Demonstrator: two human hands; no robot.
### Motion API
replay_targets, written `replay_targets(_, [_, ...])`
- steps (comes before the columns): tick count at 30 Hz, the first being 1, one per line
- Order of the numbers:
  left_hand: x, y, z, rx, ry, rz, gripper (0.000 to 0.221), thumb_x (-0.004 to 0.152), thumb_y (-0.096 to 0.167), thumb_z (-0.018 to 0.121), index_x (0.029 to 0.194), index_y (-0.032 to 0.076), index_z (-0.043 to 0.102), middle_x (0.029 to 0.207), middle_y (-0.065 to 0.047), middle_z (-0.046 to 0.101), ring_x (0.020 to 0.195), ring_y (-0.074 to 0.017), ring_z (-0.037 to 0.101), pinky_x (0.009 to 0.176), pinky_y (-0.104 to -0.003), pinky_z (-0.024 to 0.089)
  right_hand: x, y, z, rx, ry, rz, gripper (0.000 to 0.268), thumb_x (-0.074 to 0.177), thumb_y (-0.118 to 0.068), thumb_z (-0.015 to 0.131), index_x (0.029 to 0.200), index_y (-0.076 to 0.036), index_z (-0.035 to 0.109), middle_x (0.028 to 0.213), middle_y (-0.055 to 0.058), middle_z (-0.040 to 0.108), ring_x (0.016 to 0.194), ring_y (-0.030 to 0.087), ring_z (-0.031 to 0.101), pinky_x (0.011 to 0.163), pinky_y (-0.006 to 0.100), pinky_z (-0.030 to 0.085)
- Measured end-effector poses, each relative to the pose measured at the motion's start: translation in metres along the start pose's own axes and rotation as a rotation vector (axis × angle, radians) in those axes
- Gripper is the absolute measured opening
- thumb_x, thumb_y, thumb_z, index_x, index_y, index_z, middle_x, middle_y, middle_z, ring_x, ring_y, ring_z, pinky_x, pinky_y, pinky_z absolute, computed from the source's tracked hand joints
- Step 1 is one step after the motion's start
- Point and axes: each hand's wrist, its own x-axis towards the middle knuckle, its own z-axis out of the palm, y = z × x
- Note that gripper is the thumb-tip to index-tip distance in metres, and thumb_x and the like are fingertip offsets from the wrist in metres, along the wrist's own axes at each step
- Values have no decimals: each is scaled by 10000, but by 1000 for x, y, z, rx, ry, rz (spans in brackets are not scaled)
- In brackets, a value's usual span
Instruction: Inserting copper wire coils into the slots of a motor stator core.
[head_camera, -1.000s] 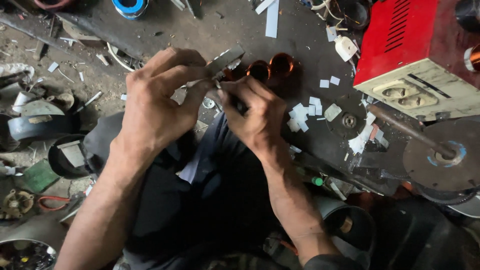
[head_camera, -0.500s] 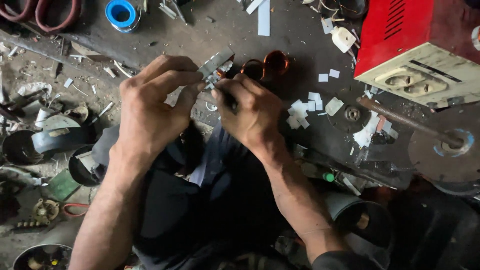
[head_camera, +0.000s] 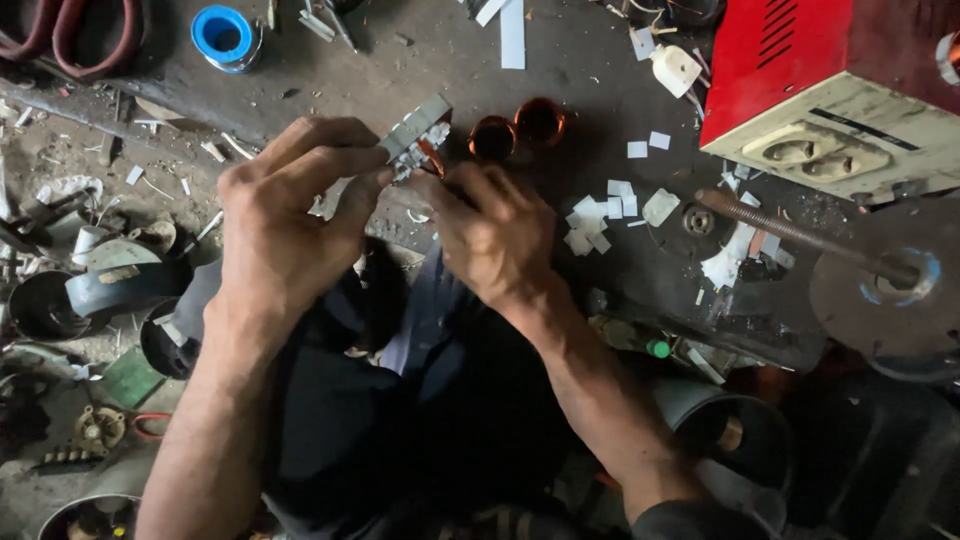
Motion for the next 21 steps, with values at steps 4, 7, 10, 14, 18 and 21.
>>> replay_targets(4, [2,-2,0,-3,-10,17,111,962,-193,705,984,-96,753,1046,-202,730,925,-288,722,794,-358,581,-5,3,1,-79,-66,8,156,1016,-127,668,1129,-171,765,850,20,659,711,199,623,531,318,498])
replay_targets(7, [2,-1,-2,-12,-18,9,86,972,-185,720,991,-108,756,1057,-218,733,937,-300,730,814,-363,598,-9,5,5,-59,-87,26,184,1012,-127,690,1177,-177,753,883,14,659,732,185,627,551,305,518])
replay_targets(10, [2,0,-3,-7,-32,3,67,976,-180,737,1001,-122,762,1066,-230,736,957,-311,739,841,-367,619,-12,6,3,-55,-117,39,237,1012,-131,665,1236,-188,717,934,24,659,763,201,642,579,319,539])
replay_targets(14, [-3,-3,0,11,-23,28,19,1025,-118,750,1026,-121,769,1085,-242,742,961,-324,741,792,-381,612,-10,1,-9,-4,-176,77,394,944,-16,618,1297,-177,680,958,68,616,809,265,641,649,373,562])
replay_targets(18, [-12,-1,-2,55,-5,40,46,1020,-121,781,1055,-117,753,1101,-214,737,985,-315,730,824,-391,601,-39,-20,-36,201,-1,-11,217,982,48,619,1183,14,691,982,185,594,805,367,569,702,459,513])
replay_targets(21, [-29,5,-13,116,53,-3,214,1038,2,836,1221,-70,754,1255,-230,683,1099,-350,705,897,-450,597,-106,-43,-50,317,-171,38,87,928,23,724,1007,-7,744,976,130,714,849,283,695,782,381,593])
